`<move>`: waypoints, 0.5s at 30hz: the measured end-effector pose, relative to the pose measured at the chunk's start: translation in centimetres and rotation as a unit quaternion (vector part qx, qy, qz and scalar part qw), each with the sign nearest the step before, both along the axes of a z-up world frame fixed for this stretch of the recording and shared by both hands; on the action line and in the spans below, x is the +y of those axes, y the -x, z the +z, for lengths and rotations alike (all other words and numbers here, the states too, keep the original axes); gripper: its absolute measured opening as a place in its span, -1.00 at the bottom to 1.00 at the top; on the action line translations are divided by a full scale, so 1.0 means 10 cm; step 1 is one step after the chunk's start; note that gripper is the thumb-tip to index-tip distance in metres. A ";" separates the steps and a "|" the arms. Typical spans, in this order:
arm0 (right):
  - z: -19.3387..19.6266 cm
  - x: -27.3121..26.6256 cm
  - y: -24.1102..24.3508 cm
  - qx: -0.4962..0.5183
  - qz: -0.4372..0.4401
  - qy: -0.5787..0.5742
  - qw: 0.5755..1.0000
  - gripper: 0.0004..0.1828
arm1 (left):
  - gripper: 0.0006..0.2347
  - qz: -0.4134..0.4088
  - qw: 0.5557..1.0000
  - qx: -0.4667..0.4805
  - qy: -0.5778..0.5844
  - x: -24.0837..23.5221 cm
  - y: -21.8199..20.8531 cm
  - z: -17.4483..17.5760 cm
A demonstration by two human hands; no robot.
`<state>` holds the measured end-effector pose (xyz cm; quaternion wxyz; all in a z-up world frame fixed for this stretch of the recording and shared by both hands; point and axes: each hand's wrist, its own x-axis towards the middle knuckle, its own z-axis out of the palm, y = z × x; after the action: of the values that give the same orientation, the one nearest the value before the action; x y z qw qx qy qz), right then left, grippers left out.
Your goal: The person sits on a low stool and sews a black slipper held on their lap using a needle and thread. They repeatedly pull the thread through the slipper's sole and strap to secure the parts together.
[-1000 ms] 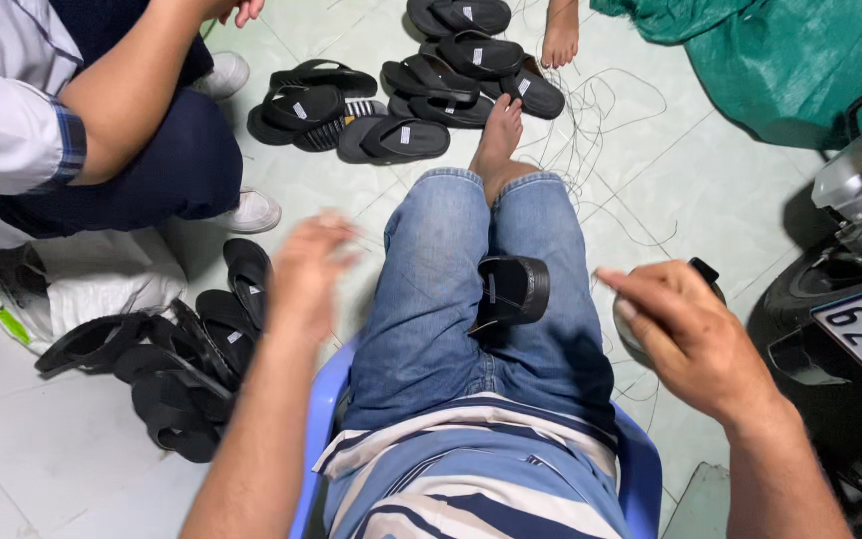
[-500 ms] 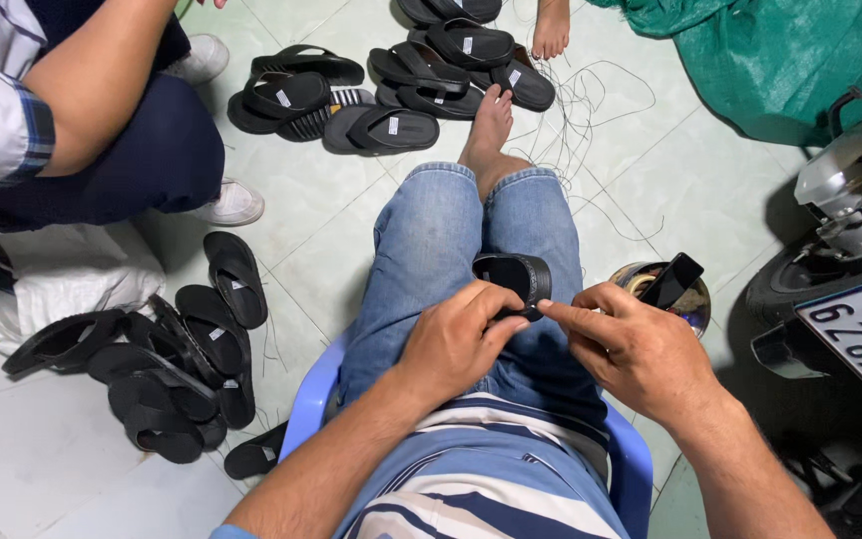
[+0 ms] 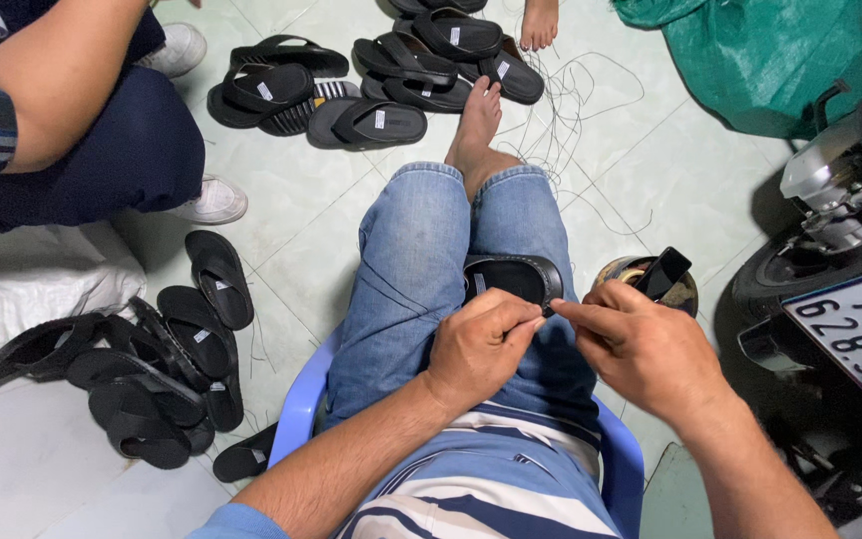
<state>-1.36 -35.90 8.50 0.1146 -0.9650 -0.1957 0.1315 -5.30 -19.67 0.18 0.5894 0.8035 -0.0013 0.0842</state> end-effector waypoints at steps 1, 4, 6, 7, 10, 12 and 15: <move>-0.10 -0.06 -0.01 0.007 -0.025 -0.051 0.998 -0.76 | -0.94 -0.002 1.000 -0.007 0.012 -0.02 0.00 -0.02; -0.34 -0.13 0.00 -0.009 -0.046 -0.103 0.994 -0.78 | -0.93 -0.001 1.000 -0.009 0.027 -0.06 -0.01 -0.06; -0.38 -0.13 0.01 -0.036 -0.046 -0.105 0.993 -0.79 | -0.93 -0.003 1.000 -0.009 0.028 -0.04 -0.02 -0.03; -0.34 -0.12 0.02 -0.026 -0.051 -0.083 0.995 -0.79 | -0.93 -0.020 1.000 -0.006 0.009 -0.02 -0.03 0.00; -0.18 -0.03 0.01 0.005 -0.074 -0.061 0.995 -0.79 | -0.92 -0.104 0.992 0.005 -0.065 0.22 -0.13 0.17; -0.09 0.01 0.01 0.032 -0.090 -0.057 0.994 -0.79 | -0.90 -0.167 0.979 0.016 -0.117 0.41 -0.18 0.32; -0.03 0.04 0.01 0.068 -0.108 -0.057 0.990 -0.78 | -0.92 -0.191 0.961 0.087 -0.182 0.62 -0.24 0.46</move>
<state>-1.43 -35.53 8.21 0.1959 -0.9613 -0.0897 0.1719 -2.94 -13.47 4.82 0.4358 0.8864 -0.1187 -0.1016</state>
